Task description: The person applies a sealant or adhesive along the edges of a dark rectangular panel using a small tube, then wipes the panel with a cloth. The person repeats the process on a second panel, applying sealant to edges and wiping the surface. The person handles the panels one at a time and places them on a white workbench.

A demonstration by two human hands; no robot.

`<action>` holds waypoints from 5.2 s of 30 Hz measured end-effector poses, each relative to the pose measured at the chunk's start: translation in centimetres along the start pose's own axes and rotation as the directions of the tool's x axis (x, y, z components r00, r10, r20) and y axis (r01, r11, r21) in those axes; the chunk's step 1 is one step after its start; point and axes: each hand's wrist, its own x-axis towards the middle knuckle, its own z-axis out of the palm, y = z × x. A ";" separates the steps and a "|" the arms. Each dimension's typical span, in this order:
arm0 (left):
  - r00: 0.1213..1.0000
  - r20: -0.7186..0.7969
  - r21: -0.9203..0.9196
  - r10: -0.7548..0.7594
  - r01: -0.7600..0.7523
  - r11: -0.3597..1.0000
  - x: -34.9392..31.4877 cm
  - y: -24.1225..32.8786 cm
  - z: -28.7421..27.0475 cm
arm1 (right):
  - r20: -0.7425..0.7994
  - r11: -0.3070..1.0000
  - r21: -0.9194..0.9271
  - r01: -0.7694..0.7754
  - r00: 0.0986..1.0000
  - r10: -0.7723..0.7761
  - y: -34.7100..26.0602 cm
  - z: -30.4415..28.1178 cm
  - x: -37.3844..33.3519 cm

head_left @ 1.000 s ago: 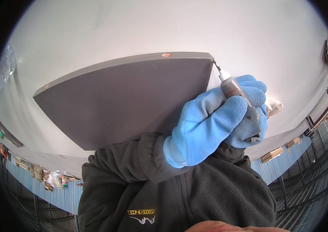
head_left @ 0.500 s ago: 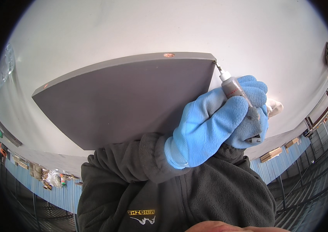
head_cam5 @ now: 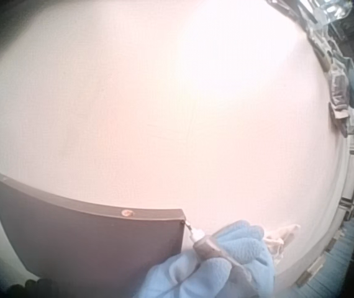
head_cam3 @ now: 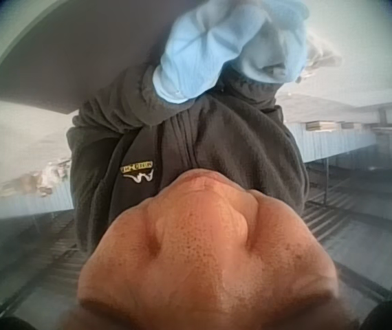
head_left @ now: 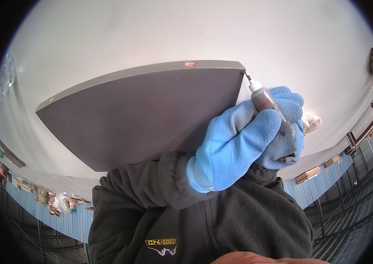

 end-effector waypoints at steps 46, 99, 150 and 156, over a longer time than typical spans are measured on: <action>0.964 0.104 0.103 0.246 -0.256 0.961 -2.1 1.5 1.0 | -0.049 0.847 0.515 0.129 0.991 -0.121 -3.1 -4.3 1.4; 0.504 0.535 0.837 0.678 -0.424 -0.346 -4.2 4.2 -6.4 | 0.003 0.865 0.306 0.397 0.909 -0.418 -2.5 -1.1 9.1; 0.507 0.566 0.821 0.650 -0.423 -0.384 -4.1 4.2 -6.8 | 0.215 0.709 0.614 -0.347 0.938 0.273 -3.4 -0.1 7.7; 0.504 0.563 0.823 0.655 -0.417 -0.386 -4.1 4.1 -6.6 | 0.198 0.762 0.568 -0.311 0.950 0.240 -2.9 -0.1 7.4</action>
